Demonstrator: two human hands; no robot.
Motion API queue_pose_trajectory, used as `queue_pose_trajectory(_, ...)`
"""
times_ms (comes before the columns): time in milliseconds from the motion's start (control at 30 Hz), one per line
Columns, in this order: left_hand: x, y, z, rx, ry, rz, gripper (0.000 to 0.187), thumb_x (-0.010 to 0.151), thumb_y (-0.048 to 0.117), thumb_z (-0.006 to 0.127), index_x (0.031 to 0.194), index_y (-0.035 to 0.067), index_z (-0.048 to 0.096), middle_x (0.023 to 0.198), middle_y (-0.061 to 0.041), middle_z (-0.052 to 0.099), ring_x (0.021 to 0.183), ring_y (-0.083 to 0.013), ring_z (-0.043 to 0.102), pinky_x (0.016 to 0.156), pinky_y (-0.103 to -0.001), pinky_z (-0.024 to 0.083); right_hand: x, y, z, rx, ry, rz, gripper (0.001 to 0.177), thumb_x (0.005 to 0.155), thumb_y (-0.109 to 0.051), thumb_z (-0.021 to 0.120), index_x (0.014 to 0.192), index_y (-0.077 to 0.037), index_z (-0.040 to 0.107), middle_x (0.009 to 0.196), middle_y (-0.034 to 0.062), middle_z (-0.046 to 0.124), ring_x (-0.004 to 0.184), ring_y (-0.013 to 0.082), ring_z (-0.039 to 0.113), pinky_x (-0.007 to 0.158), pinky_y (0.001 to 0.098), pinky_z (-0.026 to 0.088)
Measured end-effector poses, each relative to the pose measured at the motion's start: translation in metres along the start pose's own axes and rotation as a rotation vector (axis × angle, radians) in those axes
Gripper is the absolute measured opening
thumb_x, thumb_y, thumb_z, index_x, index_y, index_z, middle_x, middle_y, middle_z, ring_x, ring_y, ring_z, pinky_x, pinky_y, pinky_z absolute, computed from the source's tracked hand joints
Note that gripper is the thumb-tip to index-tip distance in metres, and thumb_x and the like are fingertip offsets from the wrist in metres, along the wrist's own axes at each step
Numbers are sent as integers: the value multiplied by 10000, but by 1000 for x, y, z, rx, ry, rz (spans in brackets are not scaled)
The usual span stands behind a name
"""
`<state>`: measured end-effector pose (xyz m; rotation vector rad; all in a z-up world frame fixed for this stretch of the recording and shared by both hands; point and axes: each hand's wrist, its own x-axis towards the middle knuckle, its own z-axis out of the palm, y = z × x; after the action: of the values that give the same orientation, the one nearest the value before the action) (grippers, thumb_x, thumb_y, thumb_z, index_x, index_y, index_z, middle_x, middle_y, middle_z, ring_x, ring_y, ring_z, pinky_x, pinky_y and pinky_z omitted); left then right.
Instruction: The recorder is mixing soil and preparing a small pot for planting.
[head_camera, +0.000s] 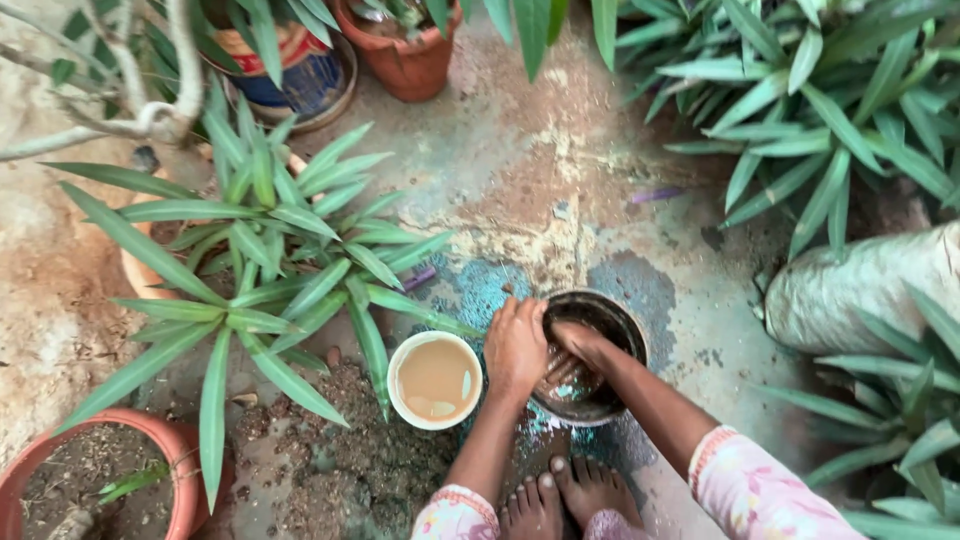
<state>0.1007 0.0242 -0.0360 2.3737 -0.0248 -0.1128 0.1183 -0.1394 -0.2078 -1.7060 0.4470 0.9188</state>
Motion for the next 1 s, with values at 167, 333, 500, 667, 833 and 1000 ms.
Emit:
queue_pose_trajectory(167,-5,0,2,23,-8,10,377,1072,327,440,1129,55,695,1130,-176,638,1051,-366,619,907,-508,499,31,72,-11,64,52,-155,559,975,-504,441,1155,-51,715,1120,210,725,989,351,699,895,585,560)
queue_pose_trajectory(333,-1,8,-6,51,47,41,371,1077,331,451,1090,62,706,1170,-187,626,1078,-397,594,944,-526,478,23,-2,3,-601,321,45,579,968,-522,427,1092,-58,751,1161,194,730,1058,311,722,953,465,539)
queue_pose_trajectory(500,-37,4,-36,-54,253,156,319,1020,270,528,1147,29,694,1109,-177,629,1053,-391,594,898,-530,472,-112,-72,3,-903,135,-164,480,1017,-444,559,1025,-11,769,947,232,756,839,333,731,859,481,552)
queue_pose_trajectory(667,-82,-13,-62,-253,226,63,224,1017,174,555,1116,35,700,1068,-133,649,996,-317,657,865,-453,509,-221,-114,7,-526,481,-390,227,896,-288,720,1001,-98,783,887,100,782,747,275,739,744,448,588)
queue_pose_trajectory(833,-131,-37,-84,-278,280,17,143,973,125,619,1045,35,704,1001,-103,670,935,-288,675,819,-417,521,-190,-73,3,-809,593,-805,247,836,-270,722,1002,-87,725,1201,97,728,984,305,721,837,385,592)
queue_pose_trajectory(1000,-196,-103,-100,73,407,-78,172,924,205,684,1078,141,726,1063,-58,665,1036,-276,645,887,-450,489,-208,-88,27,-690,406,-520,297,901,-201,655,1175,-99,705,1361,73,641,1010,258,733,835,377,586)
